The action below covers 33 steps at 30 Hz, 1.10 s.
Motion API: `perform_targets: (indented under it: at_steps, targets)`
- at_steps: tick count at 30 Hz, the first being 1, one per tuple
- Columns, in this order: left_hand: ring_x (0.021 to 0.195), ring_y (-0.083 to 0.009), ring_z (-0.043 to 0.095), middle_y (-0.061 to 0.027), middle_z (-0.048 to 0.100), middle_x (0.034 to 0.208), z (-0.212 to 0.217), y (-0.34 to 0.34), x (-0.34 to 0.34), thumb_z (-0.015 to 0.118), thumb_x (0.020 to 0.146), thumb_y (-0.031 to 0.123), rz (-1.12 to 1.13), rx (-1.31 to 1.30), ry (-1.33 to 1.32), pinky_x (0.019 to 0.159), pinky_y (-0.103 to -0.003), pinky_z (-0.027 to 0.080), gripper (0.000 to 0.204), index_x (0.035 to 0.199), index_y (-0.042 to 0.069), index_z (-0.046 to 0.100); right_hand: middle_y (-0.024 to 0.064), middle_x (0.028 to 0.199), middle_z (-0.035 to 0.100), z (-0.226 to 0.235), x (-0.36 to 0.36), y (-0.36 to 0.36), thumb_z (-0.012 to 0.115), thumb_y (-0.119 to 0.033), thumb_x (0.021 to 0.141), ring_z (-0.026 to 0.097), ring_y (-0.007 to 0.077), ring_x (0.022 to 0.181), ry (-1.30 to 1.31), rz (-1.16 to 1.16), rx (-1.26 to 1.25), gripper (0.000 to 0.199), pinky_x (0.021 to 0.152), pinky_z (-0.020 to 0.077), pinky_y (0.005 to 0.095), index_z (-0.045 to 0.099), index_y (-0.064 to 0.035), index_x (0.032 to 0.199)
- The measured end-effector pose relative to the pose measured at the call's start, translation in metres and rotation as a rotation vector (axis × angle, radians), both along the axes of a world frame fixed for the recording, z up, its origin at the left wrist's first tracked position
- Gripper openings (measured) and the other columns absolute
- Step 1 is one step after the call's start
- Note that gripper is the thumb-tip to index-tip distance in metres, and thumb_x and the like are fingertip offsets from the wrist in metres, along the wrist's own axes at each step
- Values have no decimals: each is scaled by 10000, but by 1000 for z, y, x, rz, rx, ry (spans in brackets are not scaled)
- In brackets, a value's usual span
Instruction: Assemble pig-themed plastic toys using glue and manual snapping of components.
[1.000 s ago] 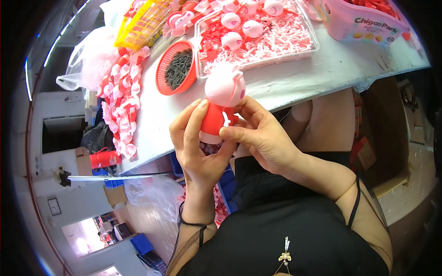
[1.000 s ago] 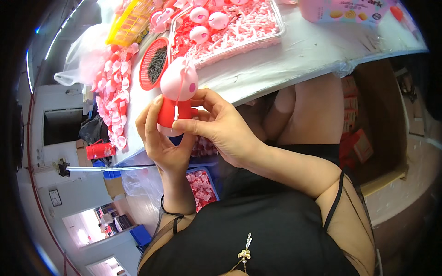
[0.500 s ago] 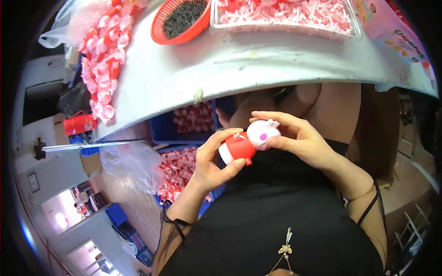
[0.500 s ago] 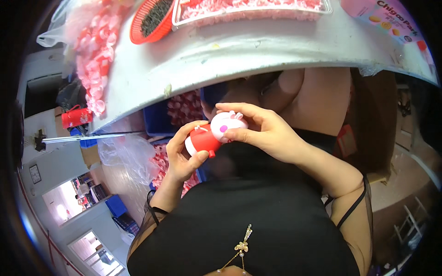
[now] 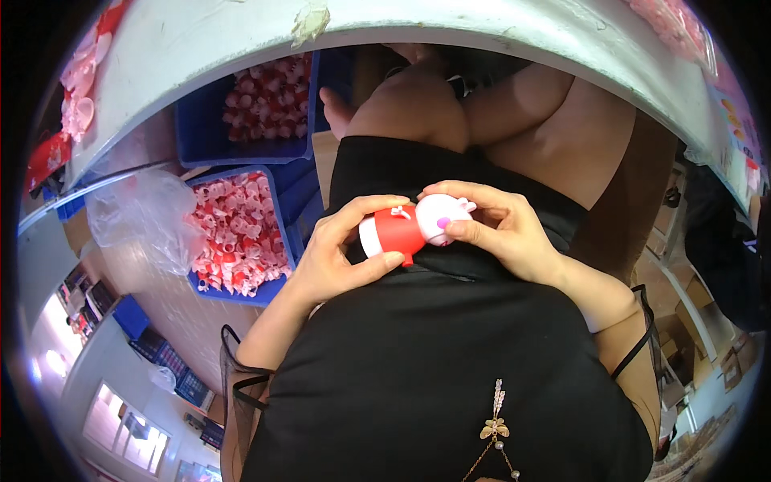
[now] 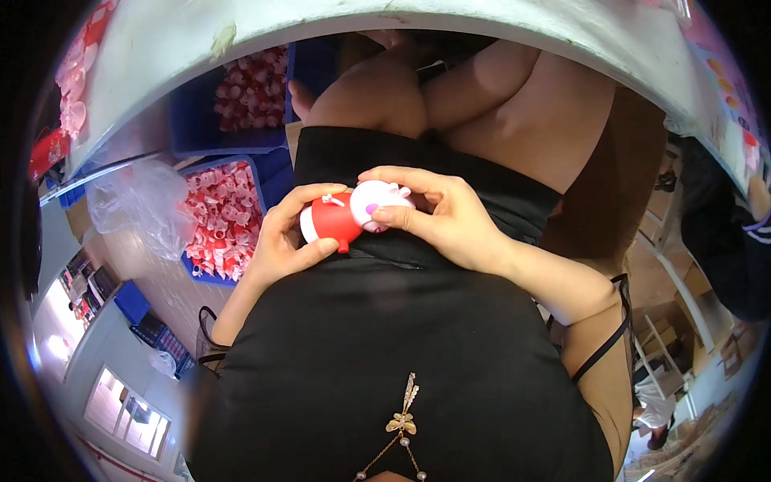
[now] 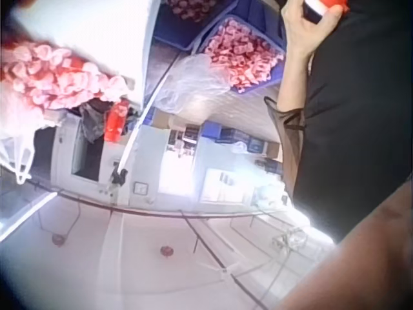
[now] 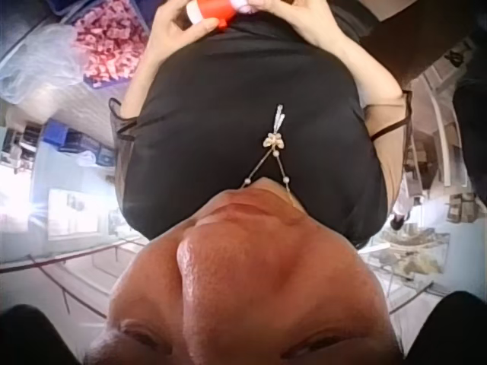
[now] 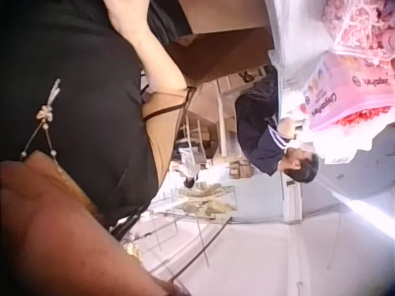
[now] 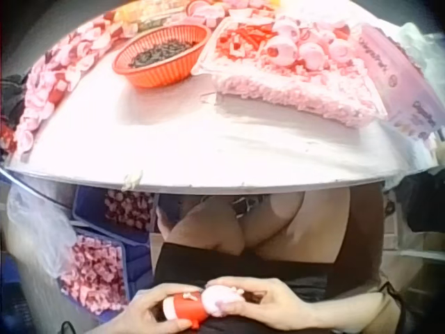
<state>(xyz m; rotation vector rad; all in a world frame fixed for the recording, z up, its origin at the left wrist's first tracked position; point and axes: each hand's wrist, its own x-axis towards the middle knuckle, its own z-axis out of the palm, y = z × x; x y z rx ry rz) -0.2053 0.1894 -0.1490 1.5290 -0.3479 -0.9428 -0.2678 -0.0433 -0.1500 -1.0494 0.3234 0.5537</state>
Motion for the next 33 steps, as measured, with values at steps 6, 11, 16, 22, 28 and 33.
perform_targets:
  at_steps: [6,11,16,22,28,33]
  targets:
    - [951,-206,632,-122,626,1064,1,0,5,790,689,106,-2,-3,-245,835,-303,503,490,1118,6,577,85,1027,616,6,6,0,675,-134,838,574,164,1009,-234,104,-260,327,867,467,301,593,-17,1132]
    - [882,-245,647,-133,638,969,11,-3,12,832,652,147,-121,67,-423,759,-314,516,473,1041,-1,606,99,955,603,14,20,2,723,-114,725,556,284,936,-646,321,-627,319,815,468,369,593,-18,1001]
    - [857,-253,651,-137,639,954,11,-3,11,840,651,171,-180,109,-455,753,-321,520,476,1024,-3,602,92,983,611,13,20,4,734,-96,714,553,276,929,-691,378,-677,327,802,467,363,594,-24,1001]
    - [879,-266,649,-141,638,971,6,-1,5,823,671,160,-190,98,-449,765,-331,520,451,1027,-5,599,98,960,601,6,12,9,727,-61,705,545,279,915,-656,371,-664,318,790,464,366,583,-22,986]
    - [902,-266,646,-141,636,989,4,-1,1,808,688,149,-187,118,-411,779,-331,518,440,1040,-8,596,89,1004,611,6,9,9,737,-55,709,549,265,914,-619,390,-679,337,774,465,344,591,-24,1011]
    - [948,-216,634,-134,618,1061,5,0,4,780,747,130,-86,70,-112,837,-331,508,441,1095,-13,551,86,1070,609,8,23,2,710,-74,765,565,232,1002,-578,411,-616,341,834,467,328,586,-15,1076]
